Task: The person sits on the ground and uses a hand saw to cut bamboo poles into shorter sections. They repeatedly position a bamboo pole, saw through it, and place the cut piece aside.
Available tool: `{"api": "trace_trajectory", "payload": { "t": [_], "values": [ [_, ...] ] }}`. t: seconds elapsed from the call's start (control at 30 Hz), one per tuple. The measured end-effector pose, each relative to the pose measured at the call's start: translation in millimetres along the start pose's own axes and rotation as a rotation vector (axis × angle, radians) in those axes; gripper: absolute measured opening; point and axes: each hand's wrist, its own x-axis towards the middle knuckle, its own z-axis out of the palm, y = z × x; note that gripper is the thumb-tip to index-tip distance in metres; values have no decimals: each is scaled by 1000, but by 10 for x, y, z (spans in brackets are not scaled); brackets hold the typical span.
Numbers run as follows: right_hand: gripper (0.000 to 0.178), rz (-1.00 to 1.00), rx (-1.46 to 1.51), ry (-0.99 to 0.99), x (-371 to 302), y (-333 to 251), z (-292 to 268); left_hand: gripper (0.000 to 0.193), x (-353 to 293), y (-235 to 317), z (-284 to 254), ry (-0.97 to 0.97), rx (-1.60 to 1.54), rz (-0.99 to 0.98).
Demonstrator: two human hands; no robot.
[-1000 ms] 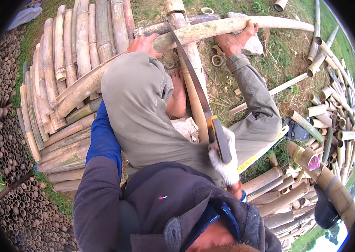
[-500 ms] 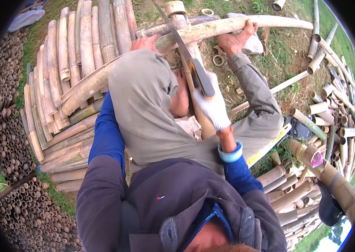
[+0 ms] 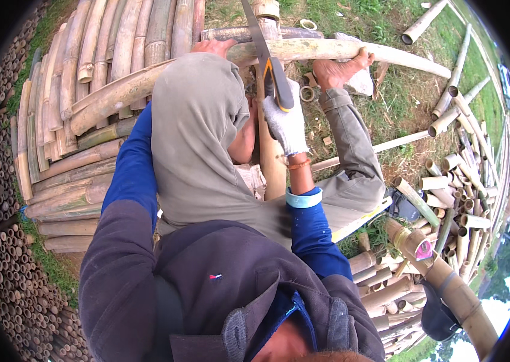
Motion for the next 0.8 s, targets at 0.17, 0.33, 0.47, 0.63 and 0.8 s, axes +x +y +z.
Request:
{"api": "trace_trajectory", "payload": {
  "t": [0.17,0.33,0.47,0.63,0.8],
  "values": [
    [59,-10,-236,-35,-1622,-563,-634,82,186,97,-76,-172,-111,22],
    [55,-32,-142,-32,-1362,-291,-587,84,139,100,-57,-179,-65,46],
    [43,-92,21,-25,-242,65,3,84,-71,-230,-32,-108,-1,-64],
    [38,-107,-44,-9,347,44,119,78,78,-18,-148,-120,-58,-34],
    [61,99,-191,-13,-1682,-351,-626,79,222,123,133,-189,-123,26]
  ]
}}
